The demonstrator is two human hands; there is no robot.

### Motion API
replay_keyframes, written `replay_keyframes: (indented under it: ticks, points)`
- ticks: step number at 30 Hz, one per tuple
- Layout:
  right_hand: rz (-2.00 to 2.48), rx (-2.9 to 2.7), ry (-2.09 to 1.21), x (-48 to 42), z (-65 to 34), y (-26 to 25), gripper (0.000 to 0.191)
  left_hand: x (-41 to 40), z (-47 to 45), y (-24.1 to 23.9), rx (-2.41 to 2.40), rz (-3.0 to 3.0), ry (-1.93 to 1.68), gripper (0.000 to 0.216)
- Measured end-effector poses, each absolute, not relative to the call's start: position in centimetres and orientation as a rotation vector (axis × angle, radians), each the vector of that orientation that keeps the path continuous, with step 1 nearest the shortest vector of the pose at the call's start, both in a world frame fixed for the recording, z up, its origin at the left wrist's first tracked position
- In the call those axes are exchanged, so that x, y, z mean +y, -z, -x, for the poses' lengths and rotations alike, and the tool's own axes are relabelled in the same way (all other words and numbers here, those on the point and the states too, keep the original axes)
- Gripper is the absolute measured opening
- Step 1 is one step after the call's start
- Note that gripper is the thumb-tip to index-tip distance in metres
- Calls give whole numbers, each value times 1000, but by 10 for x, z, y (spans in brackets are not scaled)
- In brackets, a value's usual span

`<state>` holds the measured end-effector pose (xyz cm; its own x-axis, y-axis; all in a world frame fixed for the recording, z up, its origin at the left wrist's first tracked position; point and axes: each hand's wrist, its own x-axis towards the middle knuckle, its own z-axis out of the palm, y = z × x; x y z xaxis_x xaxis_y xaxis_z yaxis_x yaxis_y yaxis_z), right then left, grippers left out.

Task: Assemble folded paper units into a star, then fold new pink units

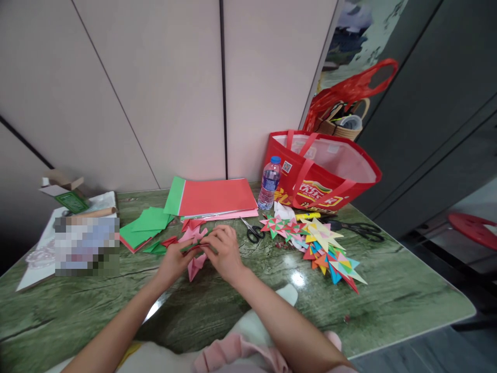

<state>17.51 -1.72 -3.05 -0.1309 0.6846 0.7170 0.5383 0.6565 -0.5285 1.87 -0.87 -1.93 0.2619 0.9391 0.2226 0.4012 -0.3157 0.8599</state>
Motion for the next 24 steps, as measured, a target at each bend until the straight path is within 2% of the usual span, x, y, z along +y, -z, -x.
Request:
replay_keyframes:
  ticks: [14, 24]
  points:
    - [960, -1656, -380, -18, -174, 26, 0, -10, -19, 16, 1229, -1786, -1029, 17]
    - [913, -1700, -217, -16, -175, 27, 5, -14, -25, 6, 1176, -1691, -1005, 16]
